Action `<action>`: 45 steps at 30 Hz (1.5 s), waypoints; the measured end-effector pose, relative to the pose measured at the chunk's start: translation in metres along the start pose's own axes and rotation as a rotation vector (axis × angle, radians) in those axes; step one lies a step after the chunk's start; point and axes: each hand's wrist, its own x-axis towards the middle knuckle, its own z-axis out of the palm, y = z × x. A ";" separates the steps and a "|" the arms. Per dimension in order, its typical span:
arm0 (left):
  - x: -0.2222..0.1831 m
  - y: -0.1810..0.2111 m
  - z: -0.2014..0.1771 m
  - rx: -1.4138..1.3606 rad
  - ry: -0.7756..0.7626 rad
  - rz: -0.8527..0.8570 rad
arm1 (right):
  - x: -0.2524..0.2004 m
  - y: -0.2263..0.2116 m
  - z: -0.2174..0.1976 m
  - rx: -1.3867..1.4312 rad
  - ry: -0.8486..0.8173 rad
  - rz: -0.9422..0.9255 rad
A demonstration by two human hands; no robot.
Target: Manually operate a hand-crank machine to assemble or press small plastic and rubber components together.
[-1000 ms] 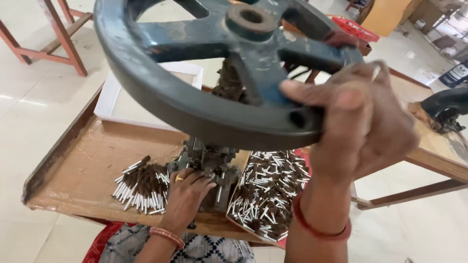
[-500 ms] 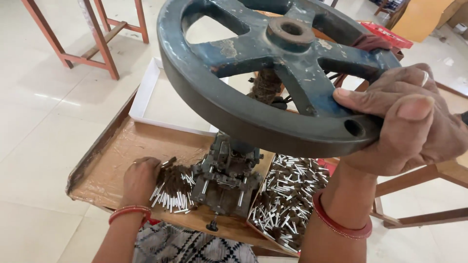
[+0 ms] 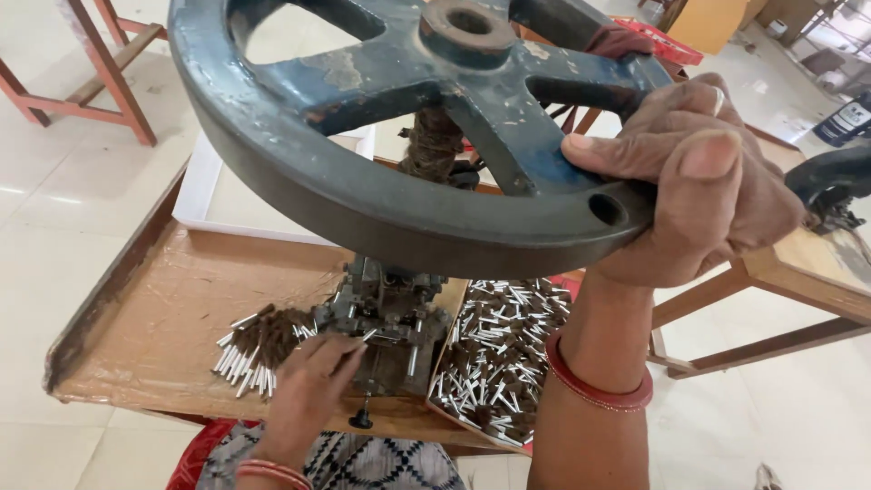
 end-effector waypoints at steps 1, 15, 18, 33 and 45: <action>0.001 0.001 0.009 0.000 0.002 0.000 | -0.002 -0.002 0.000 0.001 0.000 -0.002; 0.009 0.012 0.004 0.366 -0.094 0.211 | -0.007 -0.017 -0.003 0.092 0.081 0.339; 0.000 0.011 0.004 0.384 -0.129 0.235 | -0.010 -0.016 -0.011 0.048 0.033 0.365; 0.012 0.023 0.030 0.337 -0.128 0.122 | 0.013 -0.062 0.006 -0.212 -0.124 0.422; 0.018 -0.023 -0.017 0.174 0.009 -0.066 | -0.005 -0.030 -0.007 0.035 0.001 0.392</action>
